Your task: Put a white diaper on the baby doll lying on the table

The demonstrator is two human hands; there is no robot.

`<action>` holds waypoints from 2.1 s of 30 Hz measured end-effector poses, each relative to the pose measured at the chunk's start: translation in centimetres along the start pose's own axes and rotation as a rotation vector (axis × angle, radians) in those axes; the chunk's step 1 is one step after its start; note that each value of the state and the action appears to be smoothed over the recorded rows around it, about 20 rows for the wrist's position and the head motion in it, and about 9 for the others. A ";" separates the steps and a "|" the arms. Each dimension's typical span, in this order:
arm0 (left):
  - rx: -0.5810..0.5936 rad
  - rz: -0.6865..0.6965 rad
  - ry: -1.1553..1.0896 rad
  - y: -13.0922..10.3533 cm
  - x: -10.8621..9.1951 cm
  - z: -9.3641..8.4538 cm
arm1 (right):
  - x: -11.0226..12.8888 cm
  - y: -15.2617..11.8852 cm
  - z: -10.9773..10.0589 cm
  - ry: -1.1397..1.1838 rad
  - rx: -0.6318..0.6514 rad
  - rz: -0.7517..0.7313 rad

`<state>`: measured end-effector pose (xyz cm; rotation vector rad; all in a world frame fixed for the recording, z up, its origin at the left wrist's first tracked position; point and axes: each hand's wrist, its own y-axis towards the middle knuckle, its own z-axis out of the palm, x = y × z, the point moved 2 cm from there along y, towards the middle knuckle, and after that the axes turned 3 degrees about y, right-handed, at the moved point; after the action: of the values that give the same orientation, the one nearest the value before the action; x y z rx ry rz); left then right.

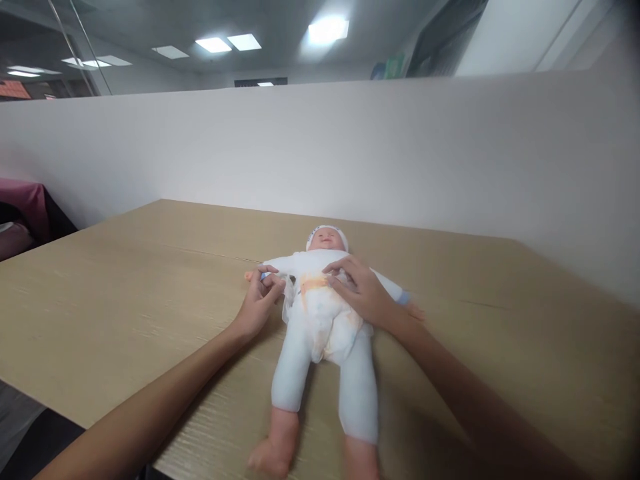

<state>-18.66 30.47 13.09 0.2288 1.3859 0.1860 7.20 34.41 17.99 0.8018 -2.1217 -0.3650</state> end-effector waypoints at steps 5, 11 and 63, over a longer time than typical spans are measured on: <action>-0.050 -0.033 0.004 -0.3 -0.5 0.7 | -0.6 0.2 0.5 0.110 0.001 0.066; -0.124 -0.059 -0.015 0.0 -0.2 2.3 | -1.3 0.1 1.1 0.139 -0.044 0.023; 0.035 -0.092 0.217 3.0 0.8 5.0 | 2.0 -0.3 1.5 -0.278 -0.123 -0.012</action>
<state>-13.55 33.35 13.98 0.1773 1.6126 0.1127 5.28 32.86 18.07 0.7262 -2.3242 -0.6385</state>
